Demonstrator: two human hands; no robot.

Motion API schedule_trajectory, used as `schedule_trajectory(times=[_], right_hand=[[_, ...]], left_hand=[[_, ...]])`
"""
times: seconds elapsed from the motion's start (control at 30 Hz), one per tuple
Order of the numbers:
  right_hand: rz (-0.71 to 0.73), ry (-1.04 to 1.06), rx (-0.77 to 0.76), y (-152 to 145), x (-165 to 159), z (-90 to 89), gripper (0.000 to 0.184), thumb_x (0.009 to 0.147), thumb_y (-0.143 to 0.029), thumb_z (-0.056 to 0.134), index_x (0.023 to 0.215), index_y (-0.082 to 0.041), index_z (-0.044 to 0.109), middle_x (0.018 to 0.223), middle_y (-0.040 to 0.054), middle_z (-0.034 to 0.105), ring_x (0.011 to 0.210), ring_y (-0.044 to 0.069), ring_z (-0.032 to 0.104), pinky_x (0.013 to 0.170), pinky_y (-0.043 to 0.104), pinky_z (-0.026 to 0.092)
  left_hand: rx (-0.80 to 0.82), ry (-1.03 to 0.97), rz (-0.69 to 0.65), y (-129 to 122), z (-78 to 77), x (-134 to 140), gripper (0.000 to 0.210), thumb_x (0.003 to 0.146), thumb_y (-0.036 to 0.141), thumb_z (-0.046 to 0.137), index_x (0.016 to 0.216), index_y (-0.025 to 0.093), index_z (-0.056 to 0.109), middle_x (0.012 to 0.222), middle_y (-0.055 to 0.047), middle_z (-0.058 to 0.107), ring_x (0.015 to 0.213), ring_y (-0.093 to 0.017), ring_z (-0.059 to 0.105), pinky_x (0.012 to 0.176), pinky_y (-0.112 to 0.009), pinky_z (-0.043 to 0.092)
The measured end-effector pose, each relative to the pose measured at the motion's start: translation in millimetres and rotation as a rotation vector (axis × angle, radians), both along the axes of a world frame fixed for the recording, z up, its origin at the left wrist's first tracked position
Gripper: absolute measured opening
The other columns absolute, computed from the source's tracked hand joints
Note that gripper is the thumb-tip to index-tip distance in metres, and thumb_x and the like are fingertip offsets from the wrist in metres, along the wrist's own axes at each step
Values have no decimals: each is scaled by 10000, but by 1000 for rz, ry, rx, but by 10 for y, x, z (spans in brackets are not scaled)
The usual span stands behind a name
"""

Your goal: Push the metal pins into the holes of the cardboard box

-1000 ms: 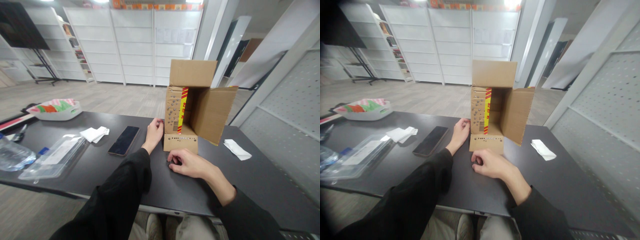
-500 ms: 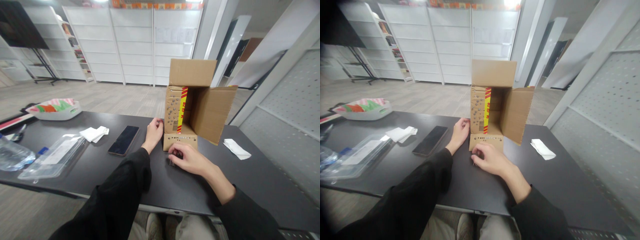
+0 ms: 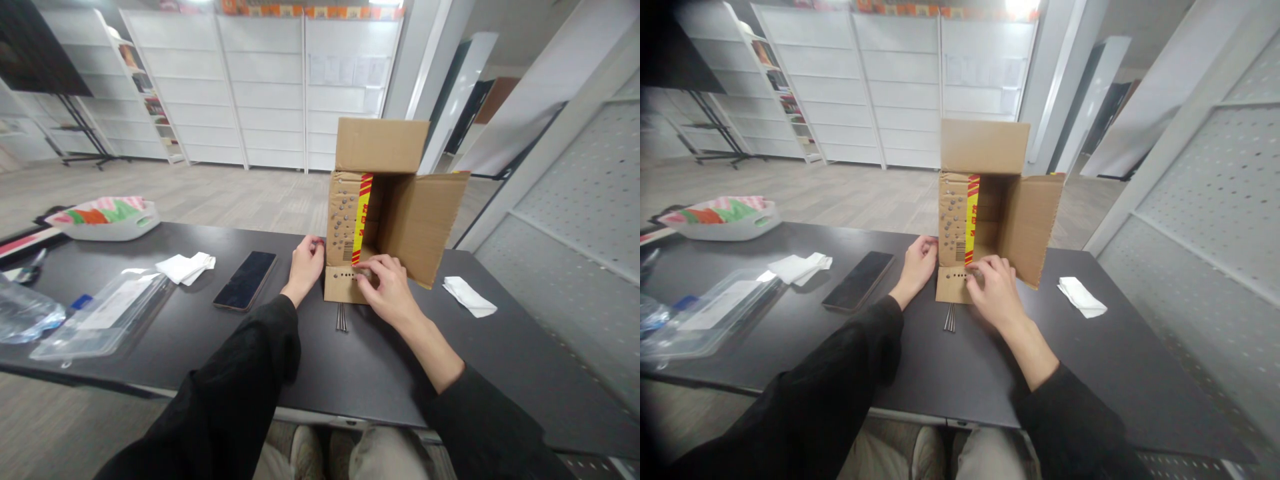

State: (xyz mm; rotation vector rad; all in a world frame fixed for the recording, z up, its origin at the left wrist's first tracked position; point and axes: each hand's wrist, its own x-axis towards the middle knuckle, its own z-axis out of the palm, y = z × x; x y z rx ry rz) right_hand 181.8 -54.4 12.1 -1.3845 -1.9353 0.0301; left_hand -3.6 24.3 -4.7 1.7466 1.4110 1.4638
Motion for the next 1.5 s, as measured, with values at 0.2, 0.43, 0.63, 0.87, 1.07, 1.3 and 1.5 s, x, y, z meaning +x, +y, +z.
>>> schedule_trajectory(times=[0.2,0.43,0.63,0.87,1.07,1.3,1.5], right_hand=[[-56,-39,12,50,-1,-39,241,841,-275,543,1012,-198,695,1031,104,626,970,282,511,816,422,364],[-62,-72,5,54,-25,-52,202,844,-266,552,969,-209,701,1019,88,629,975,275,506,816,407,350],[-54,-51,16,43,-31,-35,186,852,-263,540,948,-216,692,999,85,629,966,271,509,805,400,342],[-56,-55,11,52,-18,-53,163,852,-261,524,879,-216,678,935,83,628,929,266,506,808,409,334],[-73,-81,-6,44,-30,-36,118,836,-244,533,806,-207,640,907,70,623,909,258,503,792,387,328],[-82,-107,-17,43,-33,-35,104,831,-240,522,800,-206,616,891,70,604,892,251,496,785,384,333],[-77,-111,-2,47,-31,-51,89,818,-226,517,807,-209,604,895,71,606,892,258,502,790,388,340]], left_hand=[[0,-10,-2,-7,13,4,149,879,258,484,851,181,608,620,11,596,549,-112,515,555,-224,359],[-15,-15,2,-10,35,10,138,872,245,488,853,179,608,635,7,609,555,-113,523,560,-224,363],[-13,-9,2,-10,20,6,141,876,251,486,859,182,608,629,9,607,551,-116,522,557,-224,368],[-8,-4,8,-2,9,-1,143,873,247,486,856,184,613,653,1,626,567,-118,540,566,-225,383],[-1,-4,0,13,-16,-6,140,873,253,485,868,186,608,663,0,632,573,-120,545,572,-225,385],[4,9,12,26,-22,-2,144,875,260,482,855,187,604,650,4,618,568,-119,524,582,-227,377],[10,18,8,29,-38,-10,147,884,261,484,876,187,611,656,1,625,569,-121,534,575,-231,386]])
